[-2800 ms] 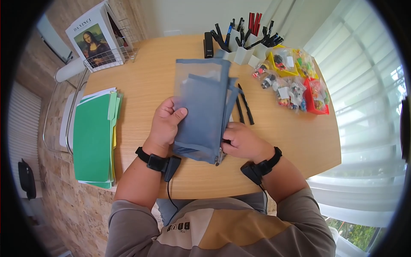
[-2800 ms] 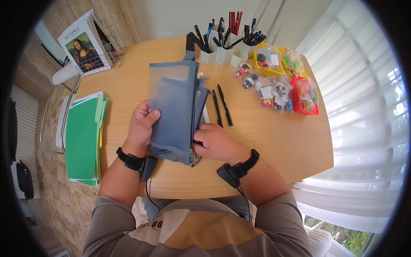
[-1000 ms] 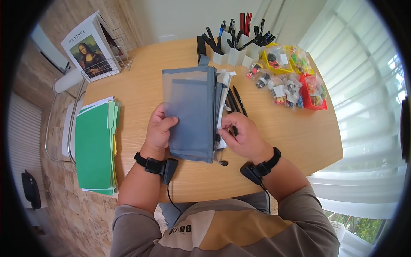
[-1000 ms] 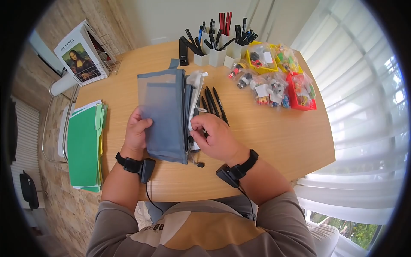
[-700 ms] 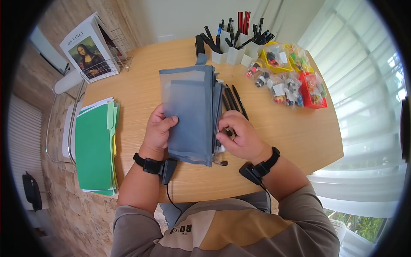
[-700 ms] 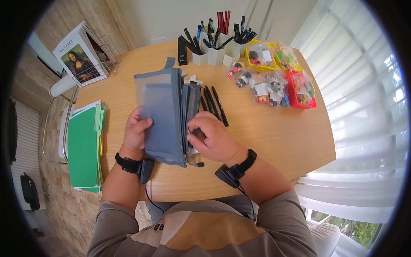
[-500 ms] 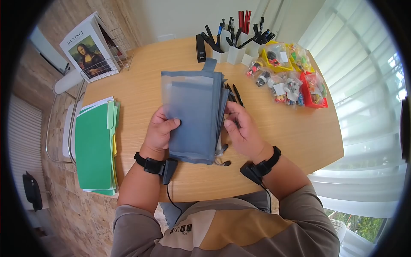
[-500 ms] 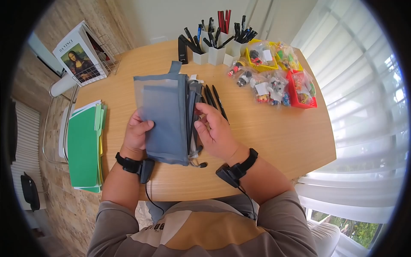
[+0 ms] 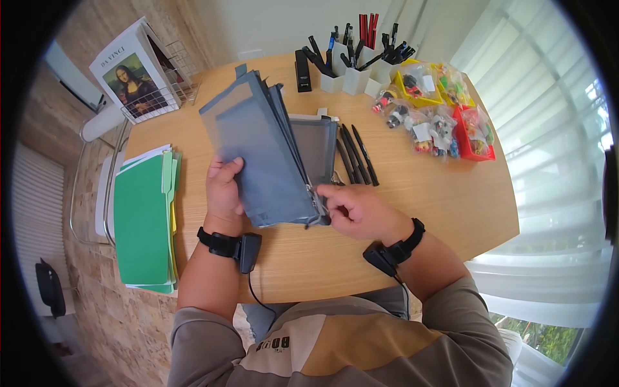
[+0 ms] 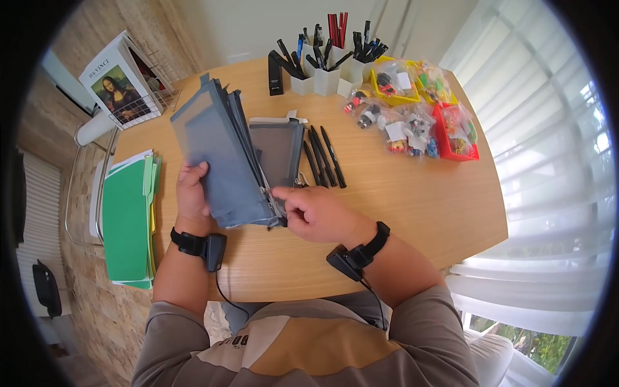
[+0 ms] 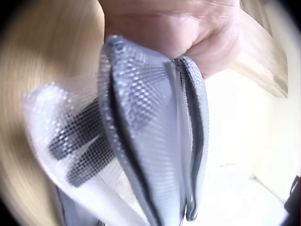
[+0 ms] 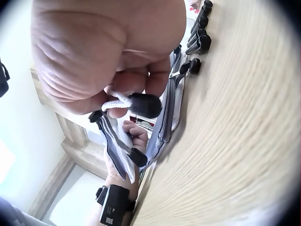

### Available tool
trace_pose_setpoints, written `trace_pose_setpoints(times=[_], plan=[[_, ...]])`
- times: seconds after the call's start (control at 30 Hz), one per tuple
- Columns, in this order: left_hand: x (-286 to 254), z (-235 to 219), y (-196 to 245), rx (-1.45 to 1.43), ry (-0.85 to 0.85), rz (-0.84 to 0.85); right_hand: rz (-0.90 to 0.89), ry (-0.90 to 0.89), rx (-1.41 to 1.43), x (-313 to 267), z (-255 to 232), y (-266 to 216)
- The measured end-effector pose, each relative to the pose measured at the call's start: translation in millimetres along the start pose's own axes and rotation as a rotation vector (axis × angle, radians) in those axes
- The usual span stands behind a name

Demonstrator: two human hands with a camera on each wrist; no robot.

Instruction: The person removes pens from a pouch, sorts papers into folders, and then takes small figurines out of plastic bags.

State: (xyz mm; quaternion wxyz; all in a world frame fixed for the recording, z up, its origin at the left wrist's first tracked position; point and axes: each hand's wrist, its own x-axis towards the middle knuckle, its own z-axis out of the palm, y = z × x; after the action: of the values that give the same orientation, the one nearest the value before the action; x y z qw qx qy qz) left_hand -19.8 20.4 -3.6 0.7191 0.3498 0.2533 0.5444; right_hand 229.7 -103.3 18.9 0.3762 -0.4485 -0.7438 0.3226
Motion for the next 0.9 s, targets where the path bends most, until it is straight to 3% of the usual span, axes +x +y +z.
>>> trace_pose_setpoints(times=[0.1,0.17,0.23,0.37,0.43,0.47,0.53,0.63,0.7,0.77,0.9], plan=[[0.9,0.1,1.3,-0.036,0.008,-0.020,-0.075,-0.061,0.058,-1.7,-2.2,6.5],[-1.4,4.3,0.5,-0.089,-0.127,-0.100,-0.088,-0.097,0.127,-1.2,-1.8,6.9],[-4.3,7.8,-2.1,-0.093,-0.178,-0.115,0.009,-0.037,0.121,0.5,1.3,0.9],[-10.0,14.8,-5.0,-0.073,-0.262,-0.156,0.124,-0.081,0.113,2.5,7.3,4.9],[-11.4,12.7,-5.9,-0.100,-0.289,-0.178,-0.062,0.266,0.075,2.3,25.1,25.0],[-11.6,12.7,-6.2,-0.128,-0.316,-0.202,-0.062,0.266,0.075,1.1,23.0,23.0],[-12.5,17.7,-6.7,-0.123,-0.310,-0.220,0.188,0.372,0.332,-0.8,15.2,12.8],[-12.3,17.7,-9.7,-0.087,-0.291,-0.257,0.107,0.490,0.457,5.1,16.4,16.0],[-10.3,14.4,-13.6,-0.055,-0.284,-0.273,0.038,0.495,0.335,3.7,14.5,19.5],[-10.2,9.9,-16.5,-0.013,-0.255,-0.270,0.084,0.457,0.470,3.4,14.7,20.7],[-11.2,8.4,-17.8,0.037,-0.224,-0.252,0.015,0.450,0.464,4.9,18.2,23.1]])
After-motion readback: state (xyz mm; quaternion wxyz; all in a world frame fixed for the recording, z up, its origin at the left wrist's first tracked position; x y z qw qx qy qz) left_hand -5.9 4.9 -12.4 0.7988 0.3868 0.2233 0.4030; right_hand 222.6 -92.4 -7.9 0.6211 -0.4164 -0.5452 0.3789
